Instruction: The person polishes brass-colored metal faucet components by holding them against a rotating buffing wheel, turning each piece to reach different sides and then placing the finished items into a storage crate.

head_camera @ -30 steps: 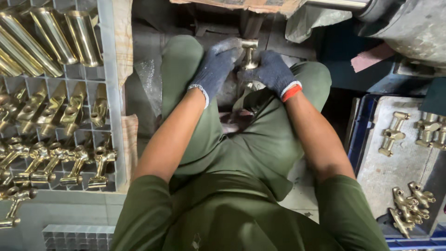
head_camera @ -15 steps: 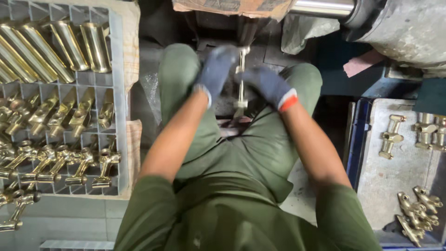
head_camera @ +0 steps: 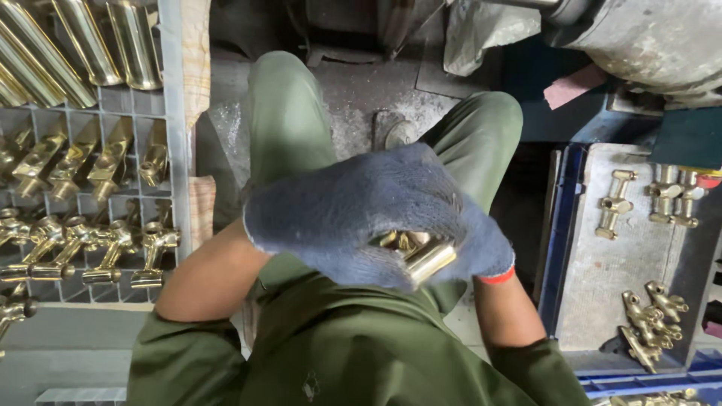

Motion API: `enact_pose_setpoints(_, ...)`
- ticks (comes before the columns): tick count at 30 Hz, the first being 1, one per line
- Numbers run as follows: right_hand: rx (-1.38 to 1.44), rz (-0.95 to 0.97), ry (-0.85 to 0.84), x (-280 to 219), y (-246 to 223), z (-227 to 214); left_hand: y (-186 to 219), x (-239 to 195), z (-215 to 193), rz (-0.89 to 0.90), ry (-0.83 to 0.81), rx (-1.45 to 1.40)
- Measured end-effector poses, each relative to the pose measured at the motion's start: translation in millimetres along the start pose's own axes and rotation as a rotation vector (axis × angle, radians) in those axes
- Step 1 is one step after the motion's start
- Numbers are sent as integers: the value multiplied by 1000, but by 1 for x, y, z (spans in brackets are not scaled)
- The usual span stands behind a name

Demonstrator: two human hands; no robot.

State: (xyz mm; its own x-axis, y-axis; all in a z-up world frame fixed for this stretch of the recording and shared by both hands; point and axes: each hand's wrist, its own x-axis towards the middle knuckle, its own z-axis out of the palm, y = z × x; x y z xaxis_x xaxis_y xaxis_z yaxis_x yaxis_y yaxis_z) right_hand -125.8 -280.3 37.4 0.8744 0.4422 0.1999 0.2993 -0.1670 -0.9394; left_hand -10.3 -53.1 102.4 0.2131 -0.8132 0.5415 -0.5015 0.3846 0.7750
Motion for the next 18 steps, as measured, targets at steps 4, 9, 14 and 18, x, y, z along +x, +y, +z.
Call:
enact_pose_setpoints(4, 257, 319, 91, 5, -1, 14, -20, -11, -5, -122, 60, -95)
enact_pose_setpoints(9, -601, 286, 407, 54, 84, -11, -98, -38, 20, -644, 613, 124)
enact_pose_setpoints(14, -793, 294, 374, 110, 178, -46, -197, -47, 19, -682, 748, 44)
enact_pose_setpoints(18, -560, 361, 302, 111, 205, -41, -225, -52, 23, -855, 815, -95)
